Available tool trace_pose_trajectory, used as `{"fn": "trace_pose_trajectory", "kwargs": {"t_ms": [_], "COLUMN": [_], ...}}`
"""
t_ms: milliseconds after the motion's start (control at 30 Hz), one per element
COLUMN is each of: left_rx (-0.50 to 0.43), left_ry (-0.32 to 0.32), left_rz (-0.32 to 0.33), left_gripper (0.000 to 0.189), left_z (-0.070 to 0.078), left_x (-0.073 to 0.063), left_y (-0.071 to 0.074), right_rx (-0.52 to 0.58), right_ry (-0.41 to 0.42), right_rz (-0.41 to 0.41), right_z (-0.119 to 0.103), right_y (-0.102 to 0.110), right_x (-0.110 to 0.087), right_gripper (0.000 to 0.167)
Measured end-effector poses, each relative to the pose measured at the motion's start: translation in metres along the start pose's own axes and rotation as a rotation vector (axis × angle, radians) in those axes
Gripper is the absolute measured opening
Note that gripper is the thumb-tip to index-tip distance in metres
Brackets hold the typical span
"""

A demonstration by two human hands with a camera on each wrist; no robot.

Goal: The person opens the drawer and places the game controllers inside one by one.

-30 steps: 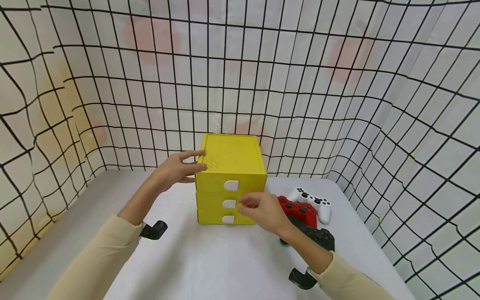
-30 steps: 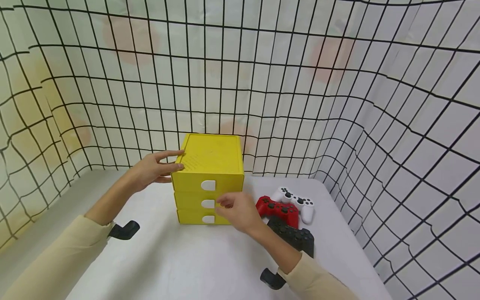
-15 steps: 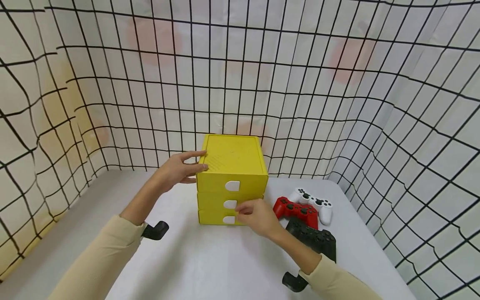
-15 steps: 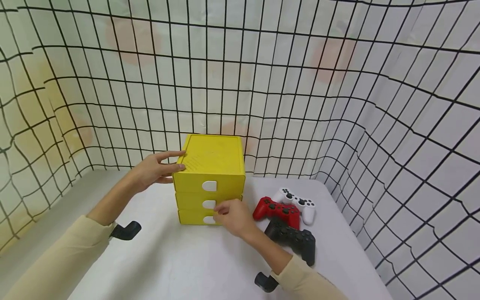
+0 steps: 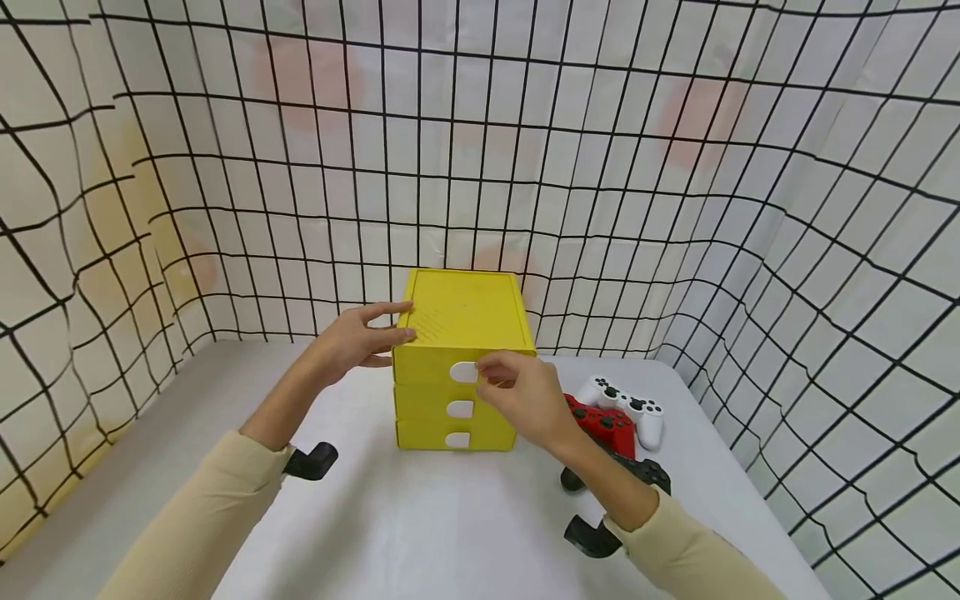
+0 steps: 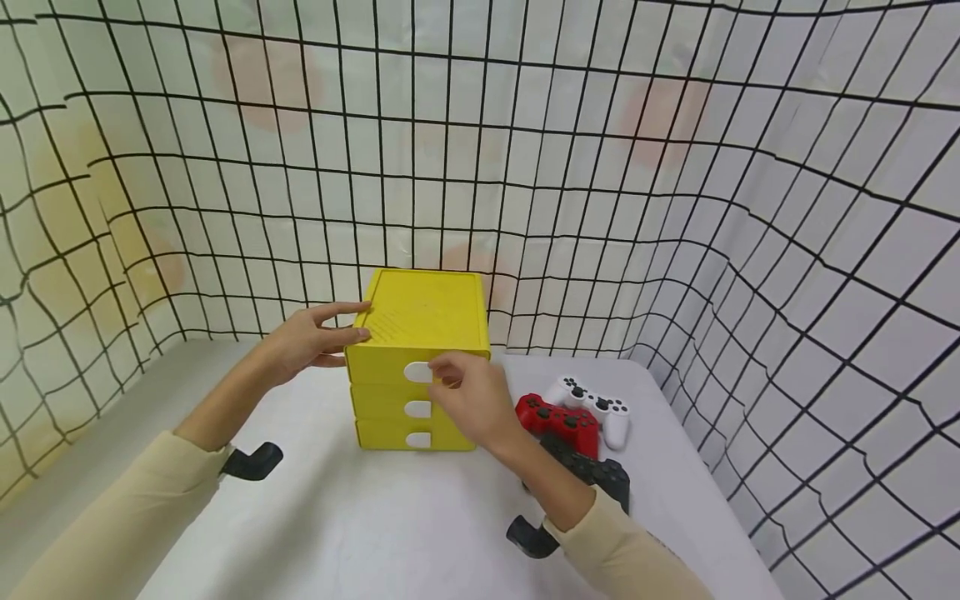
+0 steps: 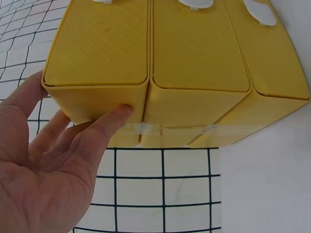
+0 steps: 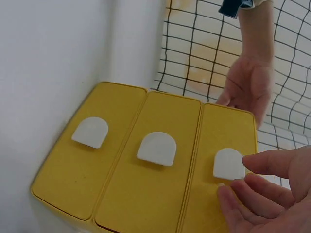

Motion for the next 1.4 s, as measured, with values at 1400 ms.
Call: {"fn": "trace_pose_trajectory", "kwargs": {"t_ms": [1400], "left_rx": [0.017], "left_ry": [0.008], "left_rz": [-0.015], "left_gripper": [0.071], "left_z": [0.001], "left_x": [0.0], "left_y": [0.002], "right_rx": [0.018], "right_ry": [-0.091], "right_rz": [-0.327], "right_z": [-0.026], "right_y": [0.008], "right_x": [-0.011], "right_gripper": [0.004]}}
Point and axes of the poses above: each hand's wrist, its own x-axis towards the middle knuckle, its own y-axis out of the back of the hand, z = x × y, the point moved 7 cm from there along x, towards the middle knuckle, and after that the axes turned 11 degrees about -x, right-handed, at the moved point
